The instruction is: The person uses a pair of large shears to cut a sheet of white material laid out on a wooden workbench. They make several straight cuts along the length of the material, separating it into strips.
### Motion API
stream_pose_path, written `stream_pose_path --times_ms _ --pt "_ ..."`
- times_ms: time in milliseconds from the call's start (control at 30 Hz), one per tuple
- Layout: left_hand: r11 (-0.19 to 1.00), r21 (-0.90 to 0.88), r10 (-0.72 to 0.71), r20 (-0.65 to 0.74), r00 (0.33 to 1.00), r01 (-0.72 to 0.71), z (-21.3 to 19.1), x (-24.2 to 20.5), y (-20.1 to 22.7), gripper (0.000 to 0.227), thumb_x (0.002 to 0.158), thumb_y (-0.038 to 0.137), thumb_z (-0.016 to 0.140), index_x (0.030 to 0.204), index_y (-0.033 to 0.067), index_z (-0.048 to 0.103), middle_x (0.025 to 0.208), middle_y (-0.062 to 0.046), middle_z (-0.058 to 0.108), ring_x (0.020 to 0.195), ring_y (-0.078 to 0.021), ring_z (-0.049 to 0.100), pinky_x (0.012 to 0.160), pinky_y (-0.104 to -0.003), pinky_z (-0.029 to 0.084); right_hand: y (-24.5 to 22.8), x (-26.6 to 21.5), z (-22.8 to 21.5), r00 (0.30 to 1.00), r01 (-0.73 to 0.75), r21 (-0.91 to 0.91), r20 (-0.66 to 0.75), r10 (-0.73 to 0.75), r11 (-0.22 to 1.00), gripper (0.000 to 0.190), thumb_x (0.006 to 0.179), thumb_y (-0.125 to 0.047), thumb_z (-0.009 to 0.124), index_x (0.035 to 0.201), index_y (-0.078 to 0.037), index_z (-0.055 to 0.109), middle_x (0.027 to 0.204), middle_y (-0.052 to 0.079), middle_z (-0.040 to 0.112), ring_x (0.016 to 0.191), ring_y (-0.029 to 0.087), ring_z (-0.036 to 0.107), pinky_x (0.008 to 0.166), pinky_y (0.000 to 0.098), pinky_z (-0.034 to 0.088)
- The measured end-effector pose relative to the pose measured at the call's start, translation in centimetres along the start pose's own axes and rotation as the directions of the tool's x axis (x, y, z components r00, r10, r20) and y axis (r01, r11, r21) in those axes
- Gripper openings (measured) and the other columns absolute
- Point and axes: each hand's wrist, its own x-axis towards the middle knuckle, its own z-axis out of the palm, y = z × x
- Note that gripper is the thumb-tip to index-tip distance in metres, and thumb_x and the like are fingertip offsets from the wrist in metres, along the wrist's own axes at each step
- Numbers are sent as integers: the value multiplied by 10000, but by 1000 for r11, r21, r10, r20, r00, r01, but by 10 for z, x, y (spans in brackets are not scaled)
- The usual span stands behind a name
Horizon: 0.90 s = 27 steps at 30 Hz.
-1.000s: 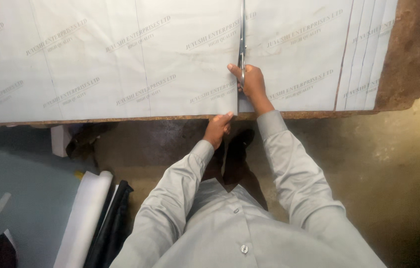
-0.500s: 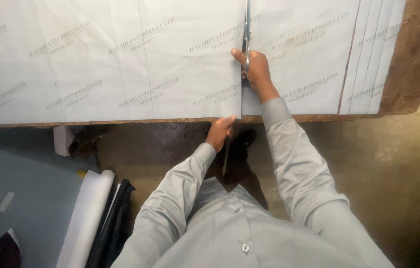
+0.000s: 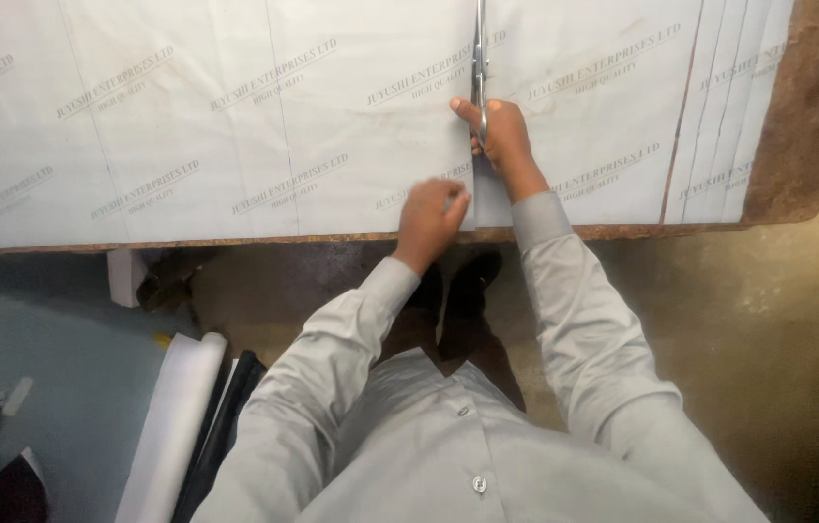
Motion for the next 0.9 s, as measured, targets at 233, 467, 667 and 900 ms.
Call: stream_pose_path --times_ms 233,467,667,900 --pt "827 440 358 67 931 -350 35 23 -25 663 1125 552 557 1702 269 397 1822 -123 171 1686 -379 91 1354 -587 67 7 5 -3 999 -2 33 42 0 999 535 938 -542 848 761 -81 642 555 50 580 496 150 683 464 250 584" --pt "802 455 453 -41 891 -387 37 24 -29 627 1024 623 603 1593 367 536 1777 -79 330 1659 -353 258 1343 -567 167 -9 19 0 997 80 -5 15 -79 997 569 935 -596 845 755 -107 617 563 44 588 478 139 662 452 270 564" --pt "792 474 458 -45 888 -384 43 24 -32 685 988 672 593 1605 386 508 1777 -76 336 1660 -346 271 1344 -574 176 -29 37 -1 999 48 75 9 -49 996 533 946 -544 854 756 -113 605 562 32 557 484 137 642 443 262 574" --pt "790 484 452 -42 891 -377 46 22 -33 696 979 657 603 1605 371 504 1775 -89 339 1654 -354 283 1341 -582 168 -41 69 6 999 53 82 -4 -53 995 532 952 -535 862 750 -120 596 561 16 552 473 126 633 437 249 573"
